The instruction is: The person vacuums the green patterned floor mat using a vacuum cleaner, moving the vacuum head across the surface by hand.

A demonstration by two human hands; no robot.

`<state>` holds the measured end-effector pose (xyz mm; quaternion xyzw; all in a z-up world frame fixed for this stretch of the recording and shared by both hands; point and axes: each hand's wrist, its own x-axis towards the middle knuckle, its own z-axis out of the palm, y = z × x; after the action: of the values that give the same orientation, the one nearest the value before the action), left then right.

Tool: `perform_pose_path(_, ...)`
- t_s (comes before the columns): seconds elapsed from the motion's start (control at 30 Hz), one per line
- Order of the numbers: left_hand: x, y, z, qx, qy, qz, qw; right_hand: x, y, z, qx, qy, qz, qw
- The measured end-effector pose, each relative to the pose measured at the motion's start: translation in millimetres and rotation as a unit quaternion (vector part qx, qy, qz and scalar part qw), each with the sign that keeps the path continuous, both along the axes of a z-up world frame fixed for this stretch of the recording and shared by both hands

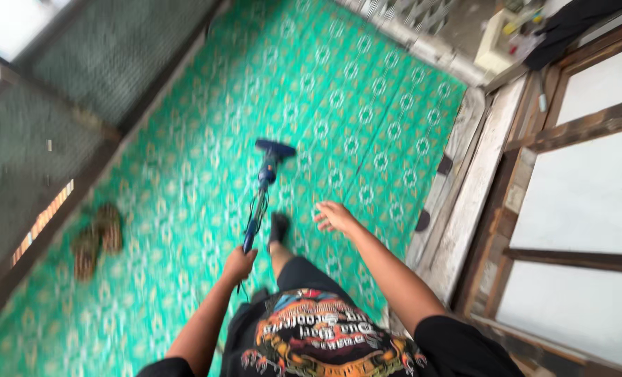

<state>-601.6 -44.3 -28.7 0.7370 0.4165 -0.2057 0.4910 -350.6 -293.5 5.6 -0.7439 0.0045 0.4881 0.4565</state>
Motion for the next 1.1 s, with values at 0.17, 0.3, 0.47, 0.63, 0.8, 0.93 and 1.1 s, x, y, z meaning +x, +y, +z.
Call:
perform_pose_path(0.17, -101, -69, -6, 0.095, -0.043, -0.014, 0.994, -86, -32, -1, 0.007, 0.011, 0.033, 0.999)
perform_pose_path(0.3, -125, -112, 8, 0.028, -0.012, 0.054, 0.998, -127, -80, 3, 0.0, 0.022, 0.03, 0.999)
perform_pose_path(0.47, -124, -161, 20, 0.011, -0.003, 0.066, 0.998, -128, -149, 22, -0.011, 0.028, 0.019, 0.999)
perform_pose_path(0.63, -93, -201, 27, 0.102, -0.071, 0.077, 0.989, -123, -231, 35, -0.02, 0.002, 0.027, 0.999)
perform_pose_path(0.8, -41, -210, 23, 0.065, -0.047, 0.095, 0.992, -95, -297, 30, -0.025, 0.01, 0.009, 1.0)
perform_pose_path(0.93, 17, -199, 21, 0.019, -0.078, 0.121, 0.989, -48, -297, 25, -0.035, 0.009, 0.022, 0.999)
perform_pose_path(1.1, 87, -163, 7, 0.017, -0.073, 0.129, 0.989, 44, -247, 3, 0.001, -0.009, 0.039, 0.999)
